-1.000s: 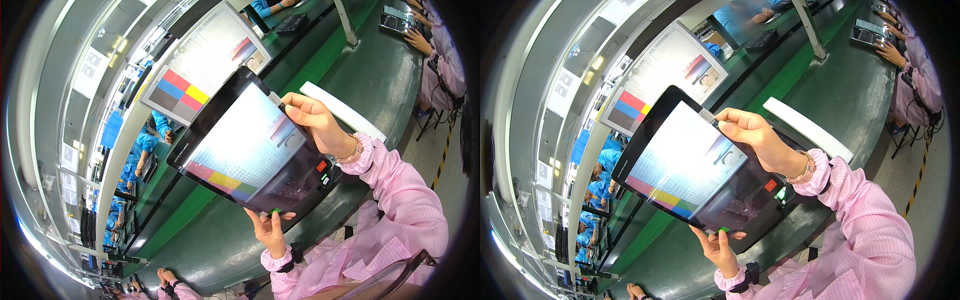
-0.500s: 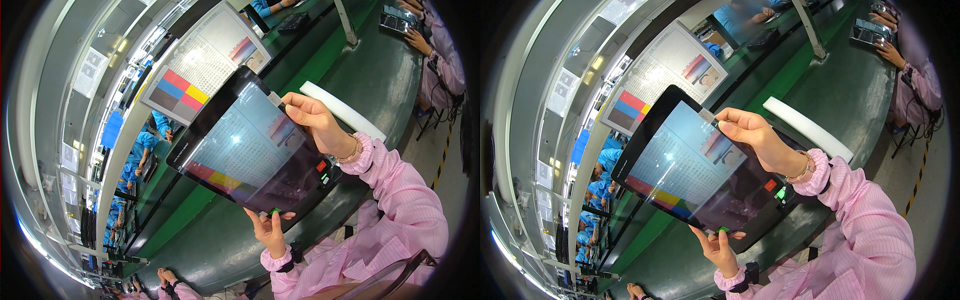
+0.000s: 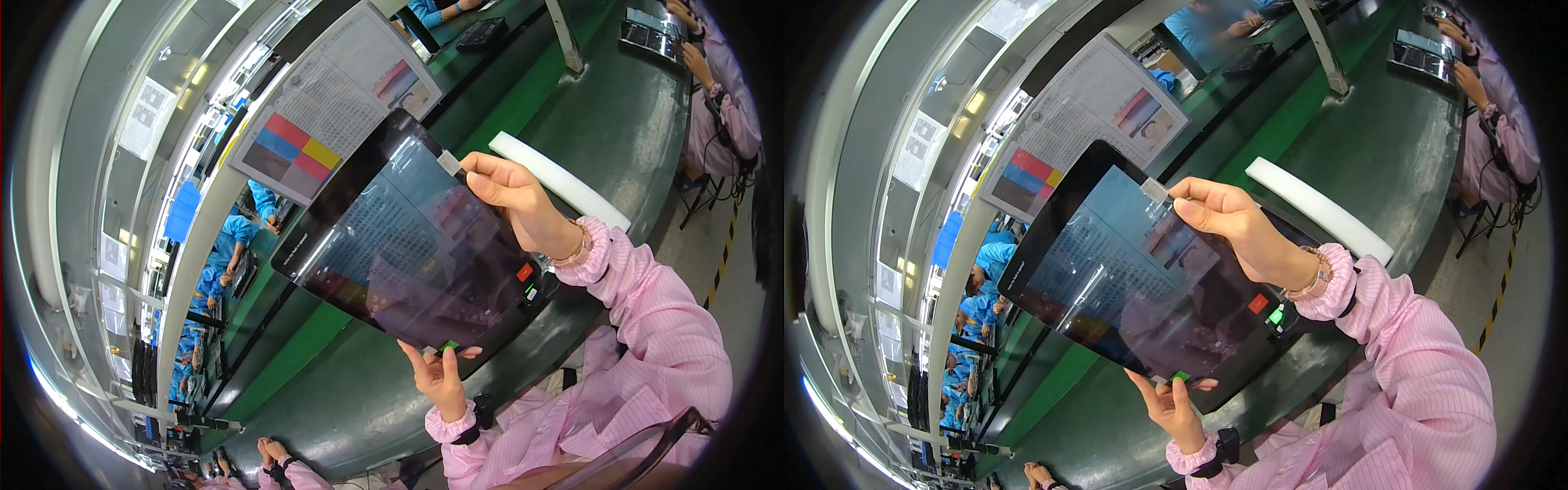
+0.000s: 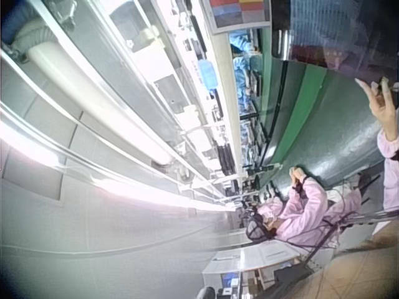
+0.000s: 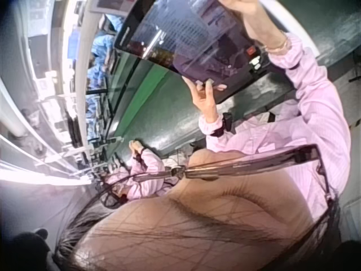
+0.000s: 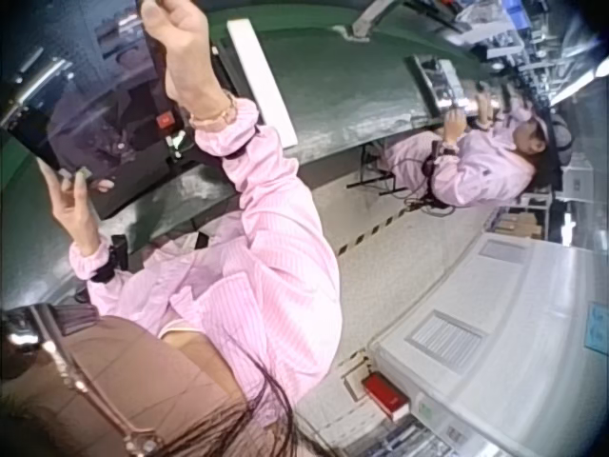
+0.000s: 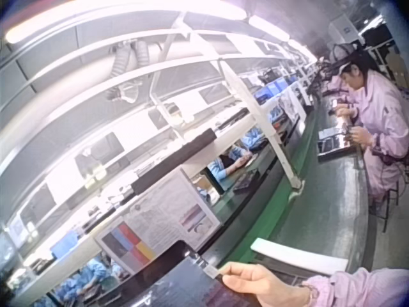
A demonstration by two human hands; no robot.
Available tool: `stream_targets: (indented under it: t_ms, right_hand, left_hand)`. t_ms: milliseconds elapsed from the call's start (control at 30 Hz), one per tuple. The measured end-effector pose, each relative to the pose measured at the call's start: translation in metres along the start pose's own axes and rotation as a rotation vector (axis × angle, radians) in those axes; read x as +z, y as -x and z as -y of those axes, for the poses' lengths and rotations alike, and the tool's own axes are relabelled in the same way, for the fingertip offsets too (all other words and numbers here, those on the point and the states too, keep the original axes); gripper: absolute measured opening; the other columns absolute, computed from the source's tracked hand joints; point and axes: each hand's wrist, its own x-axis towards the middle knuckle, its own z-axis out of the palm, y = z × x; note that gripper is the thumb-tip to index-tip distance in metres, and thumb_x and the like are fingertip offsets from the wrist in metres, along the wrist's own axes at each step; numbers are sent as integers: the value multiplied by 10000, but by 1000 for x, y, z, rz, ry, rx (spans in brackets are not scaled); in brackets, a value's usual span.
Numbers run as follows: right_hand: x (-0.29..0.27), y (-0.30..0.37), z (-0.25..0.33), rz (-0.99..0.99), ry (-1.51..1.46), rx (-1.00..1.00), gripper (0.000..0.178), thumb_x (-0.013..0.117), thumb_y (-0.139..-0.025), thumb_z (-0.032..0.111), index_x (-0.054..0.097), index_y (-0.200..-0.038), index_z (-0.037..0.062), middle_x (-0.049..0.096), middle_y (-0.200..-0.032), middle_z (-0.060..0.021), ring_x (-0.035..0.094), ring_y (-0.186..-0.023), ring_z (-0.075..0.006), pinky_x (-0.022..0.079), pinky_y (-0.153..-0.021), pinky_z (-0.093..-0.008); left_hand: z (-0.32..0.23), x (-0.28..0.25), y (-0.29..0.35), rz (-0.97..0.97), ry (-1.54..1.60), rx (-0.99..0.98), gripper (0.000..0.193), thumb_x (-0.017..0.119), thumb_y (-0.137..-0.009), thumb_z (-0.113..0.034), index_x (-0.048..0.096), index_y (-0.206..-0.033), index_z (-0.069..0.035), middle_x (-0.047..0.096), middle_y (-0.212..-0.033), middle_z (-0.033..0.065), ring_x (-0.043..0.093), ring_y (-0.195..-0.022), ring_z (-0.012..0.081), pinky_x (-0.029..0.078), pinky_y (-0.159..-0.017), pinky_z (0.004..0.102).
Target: The worker is testing electronic tablets on an assembly line, checking screen colors and functional data.
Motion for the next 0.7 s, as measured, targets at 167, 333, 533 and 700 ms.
stream_targets:
  t_ms: [167,333,533,700]
  right_hand:
    - [-3,7,-6,16,-100,91,212,508,-954,185,555,-1048,1,627,-950,-31,571,-865,-66,437,-818,-218]
    - [1,23,-32,-12,80,142,215,507,-959,214,561,-1054,29,620,-972,-8,565,-896,-71,431,-838,-246]
    - [-34,6,-32,-6,-236,420,293,531,-937,266,569,-1087,17,608,-1115,-71,615,-939,-137,492,-781,-263]
    - [-85,-24,-13,-70,-233,240,298,473,-957,202,511,-1152,-20,475,-1313,-228,484,-1219,-339,413,-1024,-378]
  left_hand:
    - [5,-11,-8,-52,5,115,585,388,-990,-252,151,-1453,16,501,-1215,163,577,-951,177,455,-853,312]
    - [9,-1,-7,-305,268,-52,512,382,-995,-293,301,-1396,15,488,-1266,78,465,-1124,149,344,-969,282]
    - [13,-10,9,-245,270,-189,432,457,-975,-267,434,-1294,23,527,-1227,83,502,-1098,171,369,-960,304]
    - [25,-21,20,-187,297,-386,397,462,-971,-272,476,-1253,7,560,-1179,75,529,-1072,177,405,-931,307]
